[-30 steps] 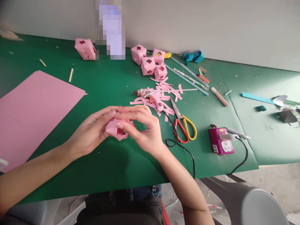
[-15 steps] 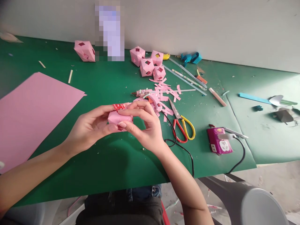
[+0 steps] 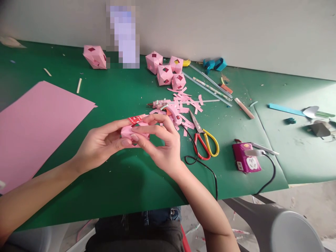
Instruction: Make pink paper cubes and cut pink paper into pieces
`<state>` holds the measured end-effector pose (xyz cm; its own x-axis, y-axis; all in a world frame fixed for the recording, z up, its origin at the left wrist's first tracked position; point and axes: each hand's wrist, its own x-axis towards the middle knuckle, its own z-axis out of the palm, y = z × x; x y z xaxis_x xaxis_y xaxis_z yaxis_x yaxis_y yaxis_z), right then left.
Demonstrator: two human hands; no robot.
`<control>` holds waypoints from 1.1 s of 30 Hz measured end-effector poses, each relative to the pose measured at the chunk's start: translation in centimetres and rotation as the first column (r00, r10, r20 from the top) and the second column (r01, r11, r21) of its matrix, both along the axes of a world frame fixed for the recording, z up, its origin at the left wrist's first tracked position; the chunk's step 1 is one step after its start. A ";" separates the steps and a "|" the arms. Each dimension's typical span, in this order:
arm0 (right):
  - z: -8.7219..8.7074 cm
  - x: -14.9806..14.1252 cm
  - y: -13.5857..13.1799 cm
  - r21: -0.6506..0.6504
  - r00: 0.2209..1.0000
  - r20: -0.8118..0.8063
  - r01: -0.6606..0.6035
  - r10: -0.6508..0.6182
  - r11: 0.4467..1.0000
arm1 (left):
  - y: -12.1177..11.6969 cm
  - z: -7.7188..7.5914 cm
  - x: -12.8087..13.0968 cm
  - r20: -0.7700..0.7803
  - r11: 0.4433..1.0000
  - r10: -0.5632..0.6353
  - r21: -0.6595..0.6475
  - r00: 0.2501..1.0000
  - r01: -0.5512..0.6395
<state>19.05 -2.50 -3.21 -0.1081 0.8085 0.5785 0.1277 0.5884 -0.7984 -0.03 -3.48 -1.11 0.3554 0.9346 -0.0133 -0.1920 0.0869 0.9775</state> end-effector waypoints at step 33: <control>-0.4 -0.4 -0.1 -0.325 0.985 -0.134 -0.145 0.106 0.935 | 1.9 -1.8 -0.1 0.421 0.882 -0.115 -0.373 0.900 0.287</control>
<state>18.64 -2.64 -3.63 -0.1711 0.9406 0.2933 -0.0322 0.2922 -0.9558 -0.09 -1.58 -2.95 0.5928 0.7775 -0.2099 -0.4690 0.5451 0.6949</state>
